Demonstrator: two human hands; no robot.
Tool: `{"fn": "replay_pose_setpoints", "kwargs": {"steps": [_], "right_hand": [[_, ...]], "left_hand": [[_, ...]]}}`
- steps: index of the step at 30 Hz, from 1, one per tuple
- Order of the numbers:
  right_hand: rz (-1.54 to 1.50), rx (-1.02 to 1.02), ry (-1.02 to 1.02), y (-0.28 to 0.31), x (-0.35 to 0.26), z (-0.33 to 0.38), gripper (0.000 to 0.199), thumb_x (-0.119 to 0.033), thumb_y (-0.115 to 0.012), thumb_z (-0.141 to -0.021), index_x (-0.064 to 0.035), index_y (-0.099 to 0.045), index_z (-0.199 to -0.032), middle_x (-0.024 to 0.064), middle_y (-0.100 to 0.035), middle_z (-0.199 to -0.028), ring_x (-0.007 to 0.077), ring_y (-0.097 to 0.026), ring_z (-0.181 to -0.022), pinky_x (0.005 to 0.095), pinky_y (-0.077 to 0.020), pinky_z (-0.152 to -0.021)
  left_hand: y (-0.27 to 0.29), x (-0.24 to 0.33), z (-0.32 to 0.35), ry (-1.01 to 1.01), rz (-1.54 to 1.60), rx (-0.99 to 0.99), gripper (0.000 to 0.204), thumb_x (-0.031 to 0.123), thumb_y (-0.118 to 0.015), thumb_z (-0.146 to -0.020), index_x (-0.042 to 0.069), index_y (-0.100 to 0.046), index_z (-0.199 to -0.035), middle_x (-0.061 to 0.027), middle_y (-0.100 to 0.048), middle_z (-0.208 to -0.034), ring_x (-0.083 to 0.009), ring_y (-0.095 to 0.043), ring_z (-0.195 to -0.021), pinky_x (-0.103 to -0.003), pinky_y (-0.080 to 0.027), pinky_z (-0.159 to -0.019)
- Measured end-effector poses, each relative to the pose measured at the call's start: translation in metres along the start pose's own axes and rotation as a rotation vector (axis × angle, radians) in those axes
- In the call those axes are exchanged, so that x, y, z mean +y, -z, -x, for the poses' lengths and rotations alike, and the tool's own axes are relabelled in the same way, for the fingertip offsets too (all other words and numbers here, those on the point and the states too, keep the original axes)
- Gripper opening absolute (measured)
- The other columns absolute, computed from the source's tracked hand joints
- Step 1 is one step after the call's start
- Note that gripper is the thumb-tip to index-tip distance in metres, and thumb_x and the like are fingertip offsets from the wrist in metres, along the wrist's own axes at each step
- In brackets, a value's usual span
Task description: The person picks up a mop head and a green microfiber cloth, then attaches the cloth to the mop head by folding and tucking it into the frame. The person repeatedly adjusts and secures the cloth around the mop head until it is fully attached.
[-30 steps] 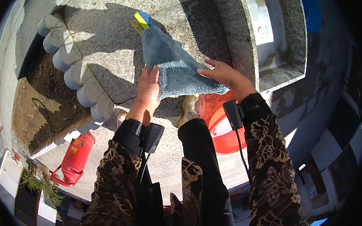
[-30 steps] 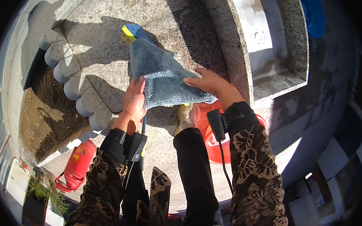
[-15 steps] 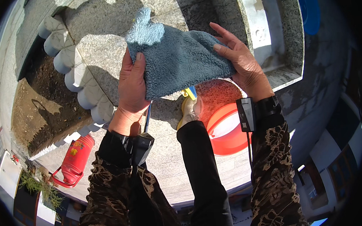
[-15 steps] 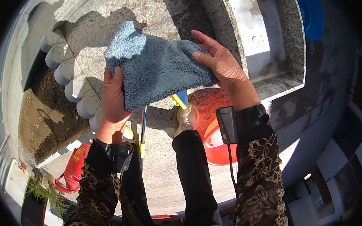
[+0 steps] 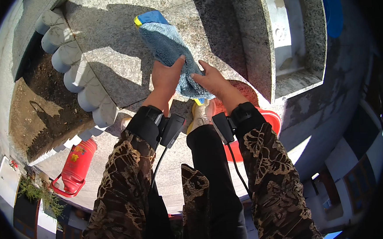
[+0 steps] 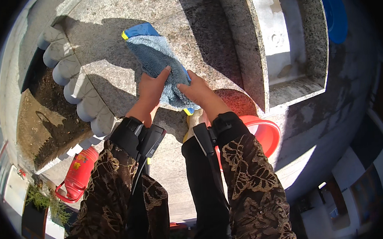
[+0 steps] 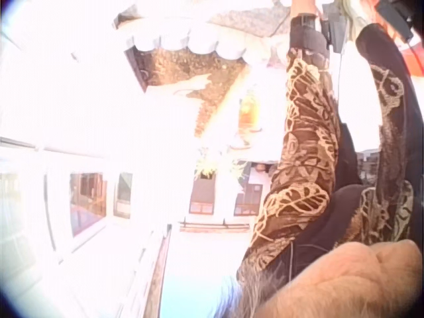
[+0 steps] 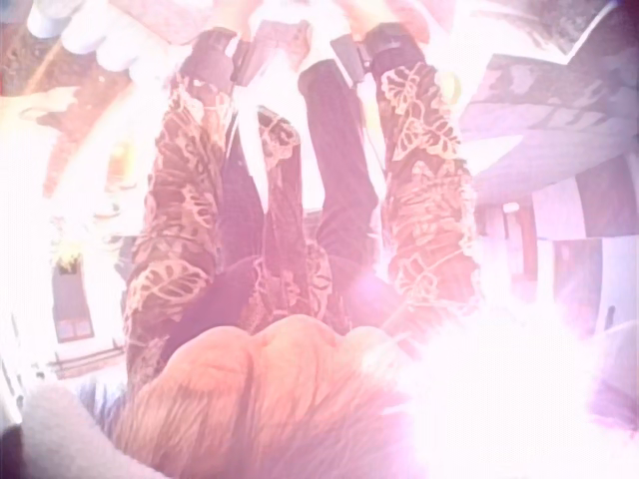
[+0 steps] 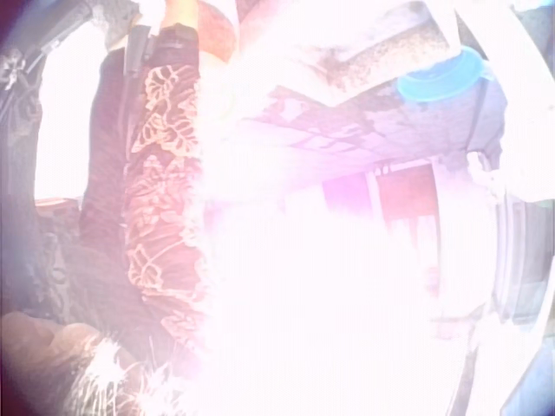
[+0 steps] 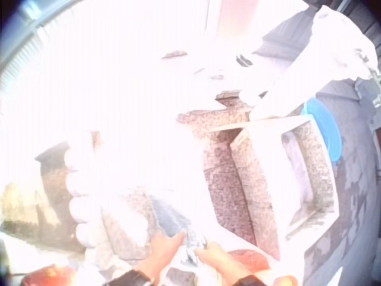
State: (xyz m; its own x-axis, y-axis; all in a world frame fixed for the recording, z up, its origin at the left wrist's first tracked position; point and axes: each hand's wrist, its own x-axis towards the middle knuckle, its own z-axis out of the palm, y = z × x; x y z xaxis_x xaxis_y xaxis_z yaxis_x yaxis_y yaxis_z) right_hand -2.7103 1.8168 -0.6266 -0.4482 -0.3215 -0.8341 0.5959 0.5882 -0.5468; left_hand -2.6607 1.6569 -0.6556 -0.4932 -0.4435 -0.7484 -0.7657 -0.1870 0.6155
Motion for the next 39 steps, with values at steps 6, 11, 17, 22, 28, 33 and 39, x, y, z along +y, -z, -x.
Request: {"fn": "replay_pose_setpoints", "kwargs": {"steps": [6, 11, 17, 22, 28, 33, 39], "right_hand": [[0.048, 0.041, -0.052, -0.004, 0.012, 0.001, 0.078, -0.031, -0.069, -0.089, 0.0043, -0.033, -0.149, 0.0271, -0.055, -0.134, 0.0259, -0.059, -0.117, 0.0332, -0.0465, -0.097], [-0.081, 0.178, -0.067, -0.001, 0.011, 0.032, 0.072, -0.027, -0.07, -0.089, 0.0015, -0.039, -0.148, 0.0258, -0.052, -0.137, 0.027, -0.056, -0.121, 0.0343, -0.0451, -0.1], [-0.388, 0.15, 0.093, 0.031, -0.033, 0.134, 0.065, -0.012, -0.068, -0.09, -0.001, -0.04, -0.148, 0.0177, -0.056, -0.13, 0.0211, -0.057, -0.115, 0.0317, -0.0435, -0.102], [-0.446, 0.1, 0.08, 0.035, -0.063, 0.228, 0.06, -0.013, -0.059, -0.098, -0.0011, -0.033, -0.15, 0.0062, -0.062, -0.107, 0.0119, -0.058, -0.099, 0.0279, -0.0476, -0.088], [-0.445, 0.271, -0.088, 0.014, -0.078, 0.31, 0.046, -0.035, -0.056, -0.1, -0.0005, -0.057, -0.131, 0.0069, -0.066, -0.105, 0.0147, -0.062, -0.09, 0.0299, -0.0519, -0.08], [-1.0, -0.257, -0.007, -0.004, -0.132, 0.38, 0.06, -0.051, -0.048, -0.102, 0.0009, -0.055, -0.132, 0.0118, -0.065, -0.123, 0.0196, -0.062, -0.112, 0.0333, -0.0492, -0.096], [-0.971, -0.333, 0.345, 0.005, -0.211, 0.431, 0.081, -0.047, -0.067, -0.089, 0.0012, -0.038, -0.148, 0.0135, -0.052, -0.141, 0.0237, -0.051, -0.128, 0.0374, -0.0387, -0.109]], "left_hand": [[-0.004, 0.004, -0.003, 0.006, 0.136, 0.062, 0.05, 0.022, -0.079, -0.08, -0.007, -0.061, -0.116, -0.0165, -0.069, -0.109, -0.026, -0.068, -0.093, -0.038, -0.052, -0.079], [0.002, 0.02, 0.012, -0.009, 0.234, 0.014, 0.039, 0.012, -0.075, -0.083, -0.007, -0.061, -0.114, -0.0137, -0.069, -0.107, -0.023, -0.067, -0.09, -0.035, -0.053, -0.077], [0.045, 0.06, 0.081, 0.138, 0.383, -0.183, 0.036, 0.011, -0.073, -0.084, -0.006, -0.062, -0.114, -0.0121, -0.068, -0.107, -0.0207, -0.065, -0.091, -0.034, -0.052, -0.082], [0.094, 0.121, 0.173, 0.15, 0.478, -0.339, 0.037, 0.01, -0.068, -0.088, -0.007, -0.058, -0.12, -0.0131, -0.067, -0.11, -0.0219, -0.066, -0.095, -0.035, -0.053, -0.087], [0.163, 0.194, 0.257, 0.17, 0.458, -0.495, 0.044, 0.013, -0.06, -0.092, -0.005, -0.05, -0.13, -0.0132, -0.064, -0.119, -0.0225, -0.065, -0.105, -0.038, -0.053, -0.092], [0.196, 0.25, 0.304, 0.055, 0.494, -0.596, 0.051, 0.018, -0.061, -0.092, -0.005, -0.047, -0.134, -0.0142, -0.062, -0.123, -0.0243, -0.064, -0.108, -0.039, -0.052, -0.094], [0.213, 0.302, 0.341, -0.026, 0.686, -0.605, 0.042, 0.012, -0.06, -0.092, -0.002, -0.052, -0.131, -0.013, -0.065, -0.119, -0.0251, -0.066, -0.103, -0.04, -0.053, -0.091]]}}
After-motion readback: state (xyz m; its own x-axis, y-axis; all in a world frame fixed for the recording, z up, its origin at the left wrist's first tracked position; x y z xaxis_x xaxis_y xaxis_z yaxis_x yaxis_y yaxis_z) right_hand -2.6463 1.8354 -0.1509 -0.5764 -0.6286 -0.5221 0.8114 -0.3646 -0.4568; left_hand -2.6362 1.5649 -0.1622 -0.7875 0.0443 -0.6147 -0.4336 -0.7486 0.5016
